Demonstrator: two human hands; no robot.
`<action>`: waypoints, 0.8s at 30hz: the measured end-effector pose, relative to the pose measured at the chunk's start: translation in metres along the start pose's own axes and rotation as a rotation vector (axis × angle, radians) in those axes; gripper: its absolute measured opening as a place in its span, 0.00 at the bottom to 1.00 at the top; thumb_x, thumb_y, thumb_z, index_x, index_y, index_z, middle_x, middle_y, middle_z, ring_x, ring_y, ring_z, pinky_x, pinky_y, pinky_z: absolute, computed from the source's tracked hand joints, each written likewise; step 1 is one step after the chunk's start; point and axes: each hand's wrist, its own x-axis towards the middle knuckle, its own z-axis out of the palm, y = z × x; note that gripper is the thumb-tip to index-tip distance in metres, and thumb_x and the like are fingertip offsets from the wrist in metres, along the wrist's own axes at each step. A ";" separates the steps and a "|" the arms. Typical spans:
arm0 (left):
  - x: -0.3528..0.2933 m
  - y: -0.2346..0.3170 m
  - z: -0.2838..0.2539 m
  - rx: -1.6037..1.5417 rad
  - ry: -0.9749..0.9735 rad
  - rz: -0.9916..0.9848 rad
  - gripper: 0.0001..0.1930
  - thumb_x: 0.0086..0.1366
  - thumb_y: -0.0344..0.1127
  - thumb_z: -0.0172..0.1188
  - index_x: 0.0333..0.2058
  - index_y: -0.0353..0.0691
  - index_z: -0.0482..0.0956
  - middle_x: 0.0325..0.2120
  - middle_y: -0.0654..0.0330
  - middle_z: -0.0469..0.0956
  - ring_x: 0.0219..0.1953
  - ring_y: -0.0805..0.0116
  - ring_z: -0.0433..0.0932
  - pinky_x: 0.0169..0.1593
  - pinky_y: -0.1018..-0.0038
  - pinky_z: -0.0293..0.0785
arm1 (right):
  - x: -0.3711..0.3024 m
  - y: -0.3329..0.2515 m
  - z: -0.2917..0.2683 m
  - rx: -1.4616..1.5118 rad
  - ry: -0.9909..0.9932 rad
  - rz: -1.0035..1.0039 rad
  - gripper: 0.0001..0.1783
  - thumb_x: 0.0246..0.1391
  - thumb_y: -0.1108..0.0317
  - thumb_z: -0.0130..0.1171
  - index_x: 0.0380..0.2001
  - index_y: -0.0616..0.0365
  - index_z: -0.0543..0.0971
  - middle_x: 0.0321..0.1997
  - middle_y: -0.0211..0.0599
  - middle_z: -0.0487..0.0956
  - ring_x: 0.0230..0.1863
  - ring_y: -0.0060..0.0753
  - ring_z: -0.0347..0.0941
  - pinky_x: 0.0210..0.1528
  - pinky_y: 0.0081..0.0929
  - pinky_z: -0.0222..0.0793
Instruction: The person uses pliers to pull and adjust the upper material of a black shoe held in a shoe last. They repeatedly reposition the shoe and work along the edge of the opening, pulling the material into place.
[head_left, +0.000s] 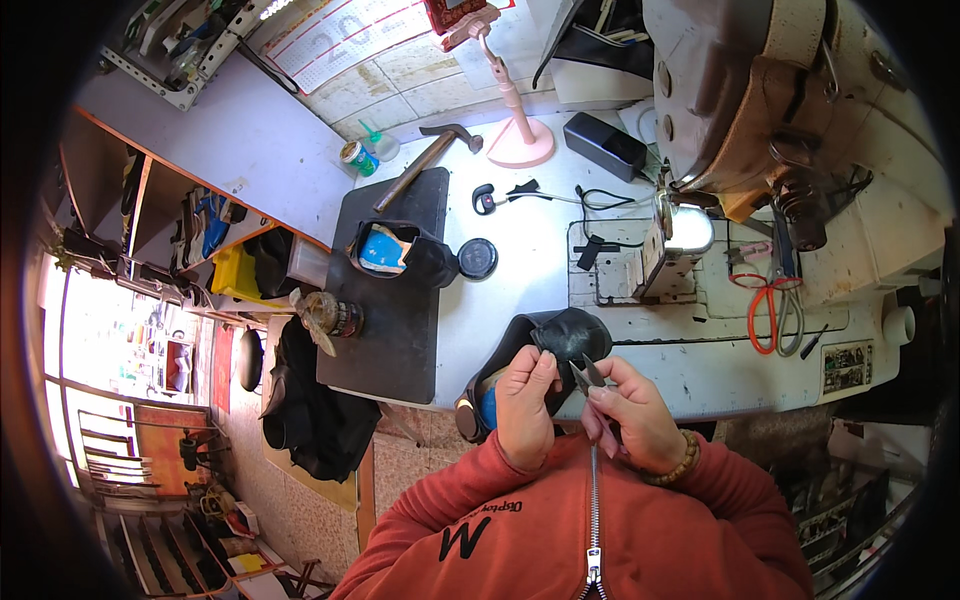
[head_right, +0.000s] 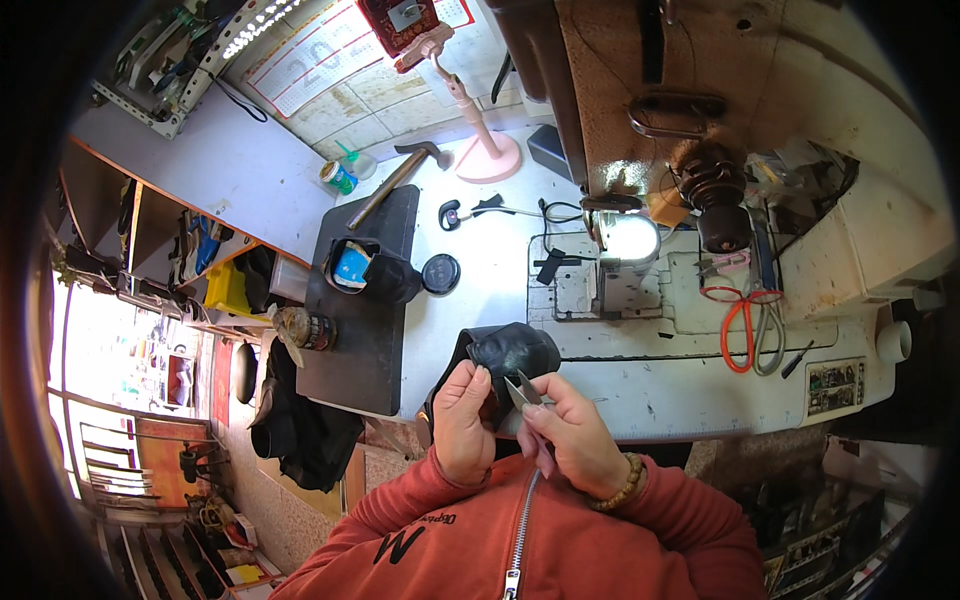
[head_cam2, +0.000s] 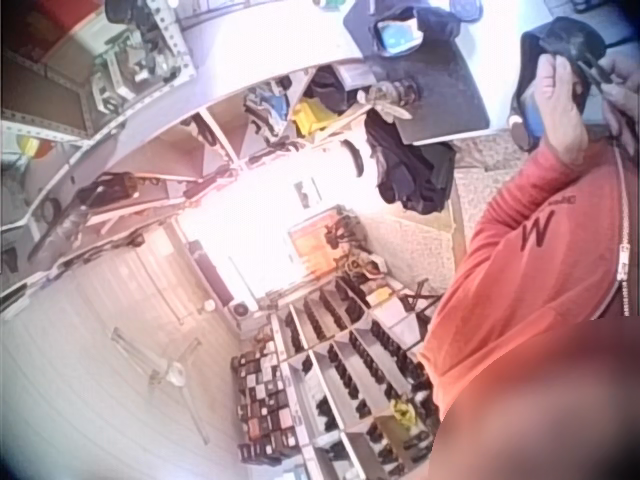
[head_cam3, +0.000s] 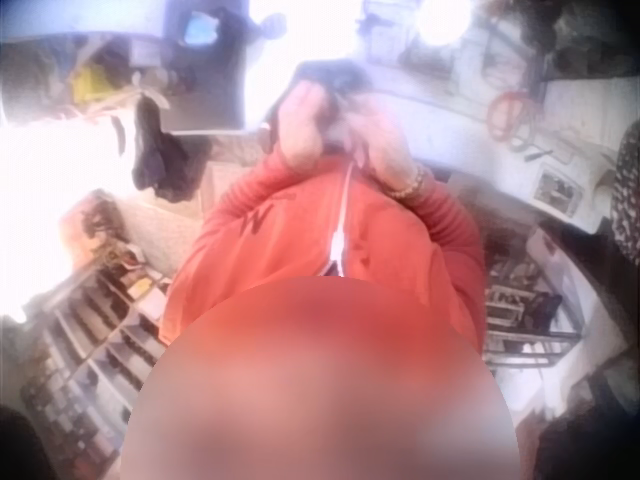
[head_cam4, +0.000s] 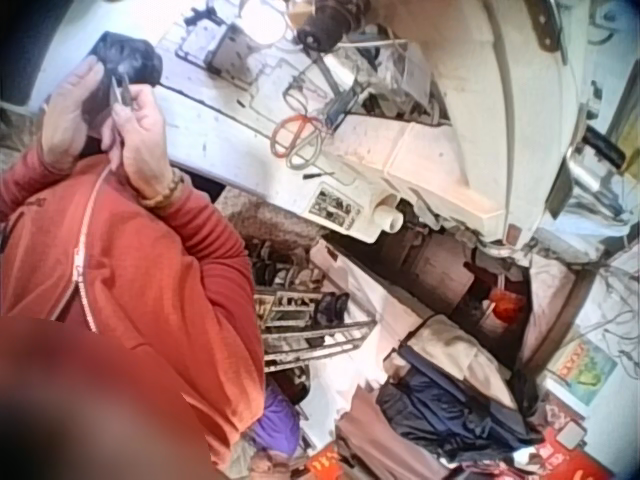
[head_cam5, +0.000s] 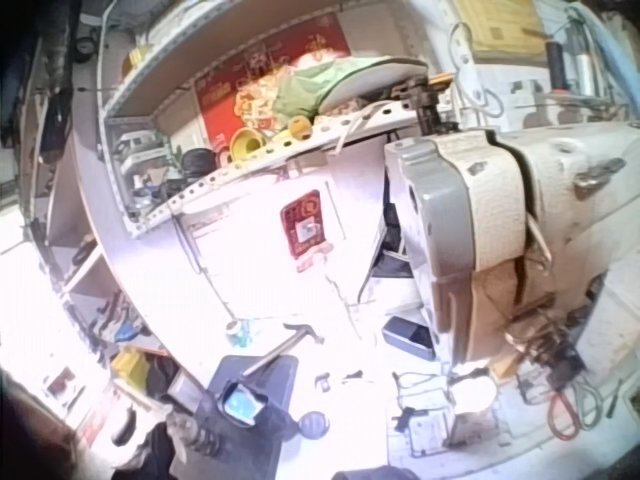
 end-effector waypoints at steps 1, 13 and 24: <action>0.000 -0.001 0.000 -0.021 0.005 -0.007 0.12 0.67 0.31 0.48 0.22 0.43 0.64 0.20 0.70 0.63 0.25 0.82 0.58 0.30 0.84 0.56 | 0.000 0.000 0.000 0.017 -0.011 0.004 0.08 0.62 0.67 0.41 0.41 0.58 0.64 0.20 0.33 0.72 0.13 0.17 0.62 0.16 0.12 0.58; -0.001 0.000 -0.002 0.008 -0.024 0.004 0.13 0.67 0.32 0.48 0.22 0.43 0.64 0.20 0.70 0.63 0.25 0.82 0.58 0.31 0.84 0.56 | 0.003 0.014 0.005 -0.202 0.115 -0.200 0.07 0.61 0.71 0.43 0.41 0.60 0.66 0.19 0.29 0.70 0.13 0.13 0.59 0.17 0.13 0.57; 0.004 -0.012 -0.008 0.178 -0.162 -0.008 0.09 0.67 0.33 0.49 0.26 0.41 0.69 0.22 0.71 0.67 0.25 0.84 0.62 0.30 0.86 0.59 | 0.014 0.019 -0.012 -0.213 0.284 -0.387 0.08 0.60 0.70 0.47 0.41 0.61 0.66 0.20 0.26 0.70 0.15 0.10 0.59 0.17 0.10 0.55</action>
